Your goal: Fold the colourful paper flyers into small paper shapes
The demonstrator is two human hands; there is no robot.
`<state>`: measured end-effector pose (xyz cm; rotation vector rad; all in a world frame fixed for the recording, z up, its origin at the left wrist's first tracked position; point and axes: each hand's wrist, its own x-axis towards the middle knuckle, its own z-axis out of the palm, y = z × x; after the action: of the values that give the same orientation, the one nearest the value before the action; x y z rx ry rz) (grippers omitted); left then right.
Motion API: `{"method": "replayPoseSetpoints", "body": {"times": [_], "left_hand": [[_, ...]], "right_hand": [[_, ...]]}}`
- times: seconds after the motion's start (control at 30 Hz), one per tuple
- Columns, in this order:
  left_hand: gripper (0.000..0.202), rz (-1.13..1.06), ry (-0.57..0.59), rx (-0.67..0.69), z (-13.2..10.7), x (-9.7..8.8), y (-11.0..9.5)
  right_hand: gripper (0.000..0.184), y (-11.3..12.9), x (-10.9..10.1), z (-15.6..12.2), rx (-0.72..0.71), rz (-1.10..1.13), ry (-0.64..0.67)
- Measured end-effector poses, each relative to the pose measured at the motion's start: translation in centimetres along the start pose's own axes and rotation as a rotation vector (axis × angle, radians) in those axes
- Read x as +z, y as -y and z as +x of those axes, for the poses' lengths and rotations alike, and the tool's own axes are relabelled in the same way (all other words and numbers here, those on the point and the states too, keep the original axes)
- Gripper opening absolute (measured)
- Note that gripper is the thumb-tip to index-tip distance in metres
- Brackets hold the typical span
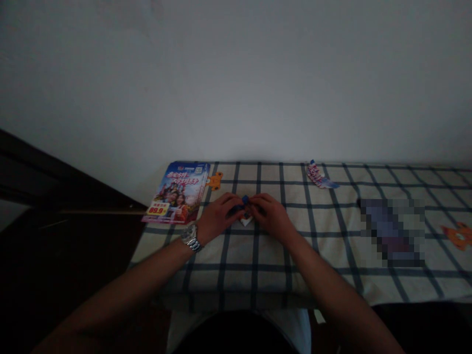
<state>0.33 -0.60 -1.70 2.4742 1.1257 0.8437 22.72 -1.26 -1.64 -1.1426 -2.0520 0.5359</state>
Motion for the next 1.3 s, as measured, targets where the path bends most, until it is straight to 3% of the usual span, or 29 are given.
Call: {"method": "replayPoseSetpoints", "body": {"times": [0.2, 0.43, 0.67, 1.03, 1.3], "left_hand": [[0.021, 0.009, 0.015, 0.075, -0.1, 0.1, 0.0], [0.022, 0.017, 0.032, 0.107, 0.0, 0.2, 0.2], [0.039, 0.089, 0.074, 0.065, -0.1, -0.4, -0.3], [0.033, 0.116, 0.086, 0.047, -0.2, -0.7, -0.5], [0.036, 0.087, 0.083, 0.079, -0.1, -0.6, -0.2]], "right_hand": [[0.025, 0.1, -0.2, -0.1, 0.046, -0.002, -0.033], [0.020, -0.8, 0.1, -0.2, -0.060, -0.115, -0.040], [0.017, -1.1, 0.2, -0.3, -0.081, -0.146, -0.019], [0.013, -1.1, -0.3, -0.2, -0.026, -0.188, -0.018], [0.030, -0.7, -0.2, -0.3, 0.032, -0.269, -0.064]]}}
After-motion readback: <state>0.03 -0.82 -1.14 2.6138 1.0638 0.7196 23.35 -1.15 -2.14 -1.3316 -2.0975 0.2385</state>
